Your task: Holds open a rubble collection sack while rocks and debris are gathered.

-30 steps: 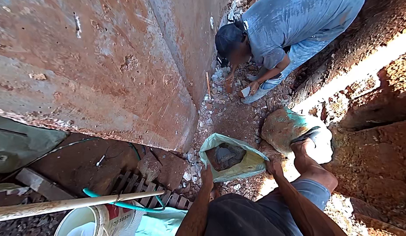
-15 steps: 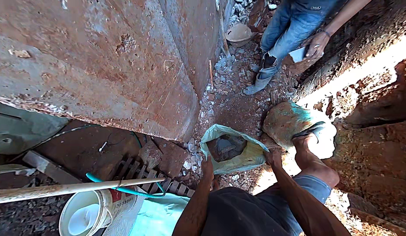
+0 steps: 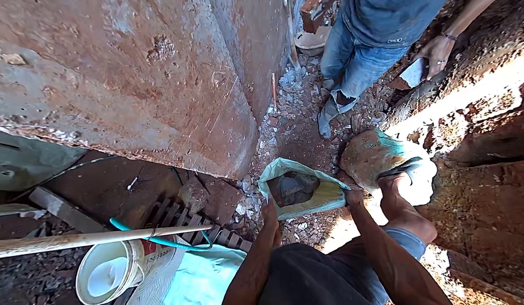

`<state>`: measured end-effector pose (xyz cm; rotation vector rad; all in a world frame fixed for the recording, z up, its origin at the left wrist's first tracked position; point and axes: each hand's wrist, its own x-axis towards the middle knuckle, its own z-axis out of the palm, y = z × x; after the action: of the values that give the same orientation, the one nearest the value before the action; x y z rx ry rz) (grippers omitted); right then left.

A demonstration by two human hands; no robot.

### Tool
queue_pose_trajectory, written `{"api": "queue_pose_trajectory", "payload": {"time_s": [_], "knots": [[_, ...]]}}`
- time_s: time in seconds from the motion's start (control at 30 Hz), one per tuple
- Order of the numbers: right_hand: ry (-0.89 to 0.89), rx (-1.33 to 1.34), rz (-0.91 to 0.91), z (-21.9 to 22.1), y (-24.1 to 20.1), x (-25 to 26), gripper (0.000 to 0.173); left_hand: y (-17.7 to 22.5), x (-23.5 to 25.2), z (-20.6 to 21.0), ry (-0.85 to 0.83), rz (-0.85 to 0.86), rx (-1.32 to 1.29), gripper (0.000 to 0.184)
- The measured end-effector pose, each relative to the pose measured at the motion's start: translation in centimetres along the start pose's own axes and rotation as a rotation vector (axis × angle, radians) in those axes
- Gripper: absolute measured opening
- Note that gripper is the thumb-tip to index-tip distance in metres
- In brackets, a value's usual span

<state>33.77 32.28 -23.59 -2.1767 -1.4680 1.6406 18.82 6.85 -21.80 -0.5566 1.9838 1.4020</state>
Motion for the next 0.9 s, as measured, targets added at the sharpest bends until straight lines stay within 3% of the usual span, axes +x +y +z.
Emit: {"api": "queue_pose_trajectory", "payload": {"time_s": [0.1, 0.37, 0.9], "knots": [[-0.094, -0.175, -0.092, -1.1, -0.5, 0.7, 0.040, -0.3, 0.3, 0.3, -0.005, 0.002, 0.017, 0.046], [0.004, -0.565, -0.142, -1.2, -2.2, 0.0, 0.060, 0.1, 0.3, 0.3, -0.008, -0.006, 0.042, 0.048], [0.001, -0.415, -0.147, -1.8, -1.1, 1.4, 0.055, 0.3, 0.6, 0.2, 0.018, -0.053, -0.073, 0.050]]}}
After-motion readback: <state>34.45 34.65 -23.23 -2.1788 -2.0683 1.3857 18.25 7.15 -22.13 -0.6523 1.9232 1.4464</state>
